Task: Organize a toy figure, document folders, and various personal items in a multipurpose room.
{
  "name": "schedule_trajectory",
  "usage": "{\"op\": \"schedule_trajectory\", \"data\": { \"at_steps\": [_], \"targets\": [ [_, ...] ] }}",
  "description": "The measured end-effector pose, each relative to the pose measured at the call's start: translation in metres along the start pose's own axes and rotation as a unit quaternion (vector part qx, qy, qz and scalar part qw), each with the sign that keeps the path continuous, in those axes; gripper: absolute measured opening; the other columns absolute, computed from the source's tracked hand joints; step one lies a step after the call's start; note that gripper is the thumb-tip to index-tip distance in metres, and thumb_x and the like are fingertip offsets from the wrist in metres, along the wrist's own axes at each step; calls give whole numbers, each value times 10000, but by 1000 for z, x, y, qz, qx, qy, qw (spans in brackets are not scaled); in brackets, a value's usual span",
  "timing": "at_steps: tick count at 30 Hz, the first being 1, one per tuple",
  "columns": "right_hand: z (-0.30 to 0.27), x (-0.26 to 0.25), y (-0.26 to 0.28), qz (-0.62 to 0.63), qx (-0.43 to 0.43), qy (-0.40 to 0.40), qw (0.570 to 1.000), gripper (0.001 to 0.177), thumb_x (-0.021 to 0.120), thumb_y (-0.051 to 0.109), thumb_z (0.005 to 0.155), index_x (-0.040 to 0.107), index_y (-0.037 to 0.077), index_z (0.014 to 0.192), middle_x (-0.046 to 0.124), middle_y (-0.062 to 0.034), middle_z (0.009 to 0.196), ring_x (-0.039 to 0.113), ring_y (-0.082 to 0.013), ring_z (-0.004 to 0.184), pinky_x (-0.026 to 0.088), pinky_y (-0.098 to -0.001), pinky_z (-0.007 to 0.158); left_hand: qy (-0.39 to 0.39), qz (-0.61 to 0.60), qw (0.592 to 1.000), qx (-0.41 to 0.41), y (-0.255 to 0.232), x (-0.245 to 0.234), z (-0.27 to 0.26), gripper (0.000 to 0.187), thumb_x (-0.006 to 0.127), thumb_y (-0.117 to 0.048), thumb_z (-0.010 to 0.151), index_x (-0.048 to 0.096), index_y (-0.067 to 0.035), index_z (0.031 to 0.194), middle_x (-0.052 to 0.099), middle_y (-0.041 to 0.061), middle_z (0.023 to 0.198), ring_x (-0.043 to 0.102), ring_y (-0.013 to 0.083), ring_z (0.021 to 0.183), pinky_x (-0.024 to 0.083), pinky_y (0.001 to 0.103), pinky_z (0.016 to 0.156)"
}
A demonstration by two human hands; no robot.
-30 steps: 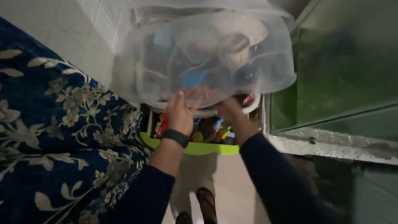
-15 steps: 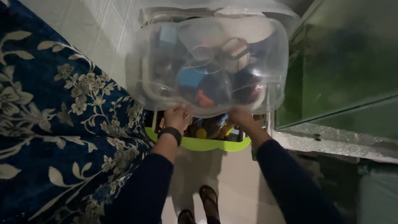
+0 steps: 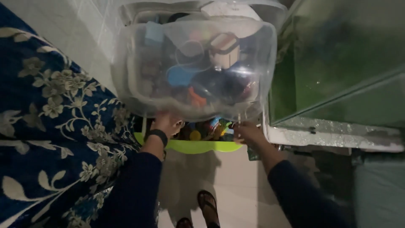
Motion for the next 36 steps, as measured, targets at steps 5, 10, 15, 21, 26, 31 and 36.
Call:
{"op": "schedule_trajectory", "data": {
  "at_steps": [5, 10, 15, 21, 26, 31, 36],
  "targets": [
    [28, 25, 11, 580, -127, 147, 791, 557, 482, 294, 1038, 375, -95, 1422, 499, -281, 1436, 597, -410, 1255, 578, -438, 1010, 0, 57, 995, 79, -35, 7, -43, 362, 568, -297, 1045, 647, -9, 1249, 653, 175, 1208, 640, 320, 1077, 580, 449, 893],
    [100, 16, 26, 605, -54, 121, 786, 498, 479, 262, 1072, 395, -112, 1390, 553, -320, 1384, 607, -422, 1266, 555, -430, 985, 63, -71, 994, 58, -15, 21, 20, 384, 436, -280, 1069, 474, -105, 1409, 543, 150, 1411, 591, 336, 1189, 546, 485, 946],
    [52, 24, 34, 528, -107, 81, 839, 489, 478, 355, 1045, 456, -40, 1333, 567, -223, 1241, 620, -367, 1097, 620, -443, 867, 104, -93, 990, -19, -17, -4, 15, 472, 396, -290, 1070, 350, -167, 1524, 485, 133, 1491, 554, 330, 1244, 502, 504, 961],
    [70, 22, -18, 407, -75, 4, 910, 236, 609, 107, 948, 626, -72, 1100, 709, -214, 874, 736, -321, 753, 628, -413, 677, -1, 191, 982, -10, -17, -64, -5, 604, 558, -61, 995, 382, -269, 1534, 533, 99, 1412, 554, 324, 1279, 536, 500, 1030],
    [86, 46, -83, 417, -3, 14, 909, 285, 602, 138, 954, 601, -27, 1186, 668, -220, 1069, 701, -384, 974, 627, -497, 755, -68, 218, 948, 224, 14, -105, 31, 370, 569, -69, 968, 641, -28, 1329, 715, 104, 1231, 656, 301, 1120, 509, 342, 927],
    [40, 92, -100, 482, 172, -79, 856, 433, 580, 234, 998, 425, 164, 1396, 407, -141, 1465, 470, -437, 1278, 512, -603, 937, -191, 92, 977, 6, 66, -137, 5, 353, 573, -284, 1051, 642, -37, 1293, 646, 185, 1277, 579, 372, 1178, 459, 467, 985],
    [161, 163, -182, 619, 119, 57, 774, 498, 570, 263, 940, 491, 24, 1369, 447, -286, 1437, 522, -452, 1191, 552, -563, 866, -124, -227, 964, -51, 111, -133, 38, 365, 546, -269, 1021, 491, -167, 1367, 562, 68, 1232, 568, 228, 1006, 479, 418, 822]
  ]
}}
Point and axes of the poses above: each hand's wrist, its own z-axis towards the middle knuckle, its own x-axis out of the palm, y = z × x, the point moved 7 cm from there along z, towards the middle knuckle
